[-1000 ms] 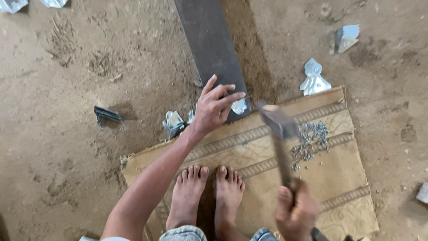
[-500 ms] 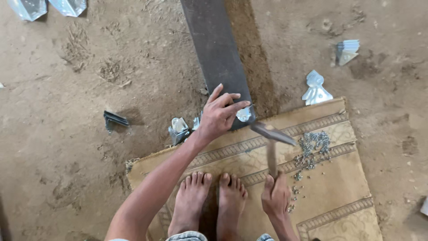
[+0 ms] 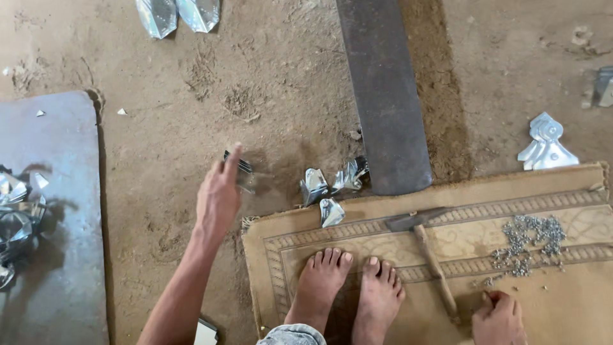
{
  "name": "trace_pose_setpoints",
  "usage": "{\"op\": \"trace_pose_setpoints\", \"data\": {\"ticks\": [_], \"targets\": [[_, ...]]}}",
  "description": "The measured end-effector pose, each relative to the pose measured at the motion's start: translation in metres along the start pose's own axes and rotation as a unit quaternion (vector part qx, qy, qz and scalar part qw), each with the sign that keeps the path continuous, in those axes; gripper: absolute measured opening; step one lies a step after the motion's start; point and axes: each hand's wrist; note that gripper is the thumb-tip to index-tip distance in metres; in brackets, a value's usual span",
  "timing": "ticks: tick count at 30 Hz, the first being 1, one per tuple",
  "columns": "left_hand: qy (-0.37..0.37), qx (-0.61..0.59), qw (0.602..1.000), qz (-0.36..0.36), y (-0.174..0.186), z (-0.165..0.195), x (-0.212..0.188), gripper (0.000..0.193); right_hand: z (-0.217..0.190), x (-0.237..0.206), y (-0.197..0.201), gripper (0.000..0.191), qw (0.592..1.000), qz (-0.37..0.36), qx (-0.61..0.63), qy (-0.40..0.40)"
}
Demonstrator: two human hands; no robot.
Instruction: The person stands at a steel bar anvil on the floor and hammers small galvanized sheet-metal pieces to bend and shape them, then sets the formed pieces aside and picks up the next flat piece, repeating the shaping cycle by hand and with a hammer.
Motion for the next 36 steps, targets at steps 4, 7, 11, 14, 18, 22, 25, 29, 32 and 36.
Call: {"op": "trace_pose_setpoints", "data": {"ticks": [4,7,11,14,18,22,25,29,32,36], "targets": [[-0.055,0.017,0.988,0.147,-0.007,-0.011,0.015,0.089,0.011,-0.01,-0.003,0.015,1.0,0.022,0.008,0.017],[-0.054,0.152,0.969,0.185,-0.002,0.003,0.011,0.091,0.015,-0.016,0.004,0.015,0.999,0.019,0.036,-0.023],[-0.001,0.031,0.997,0.072,-0.013,0.043,0.004,0.057,0.018,-0.029,0.016,0.01,0.99,0.074,0.105,-0.066],[0.106,-0.085,0.978,-0.16,-0.036,0.08,0.017,0.061,0.02,-0.034,0.023,0.011,0.987,0.095,0.131,0.02],[0.095,-0.057,0.983,-0.15,-0.052,0.092,0.018,0.065,0.008,-0.028,0.033,0.008,0.98,0.103,0.168,0.026],[0.057,-0.22,0.973,-0.051,-0.037,0.083,-0.005,0.054,-0.044,-0.022,0.051,0.018,0.892,0.028,0.451,0.0],[-0.045,-0.315,0.946,0.053,-0.023,0.106,0.002,0.05,-0.124,-0.015,0.066,0.013,0.924,-0.022,0.372,0.085],[-0.297,-0.268,0.894,0.203,-0.032,0.184,0.051,0.017,-0.242,0.034,0.084,0.009,0.881,0.075,0.334,0.325],[-0.333,-0.252,0.882,0.22,-0.053,0.225,0.068,0.014,-0.286,0.064,0.083,0.011,0.884,0.101,0.327,0.32],[-0.337,-0.26,0.868,0.256,-0.071,0.232,0.061,0.012,-0.242,0.035,0.062,0.027,0.911,0.102,0.31,0.251]]}}
Point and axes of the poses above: each hand's wrist, its own x-axis towards the middle knuckle, its own y-axis out of the back of the hand, z = x × y, and after that the axes turned 5 degrees about -z, right-handed
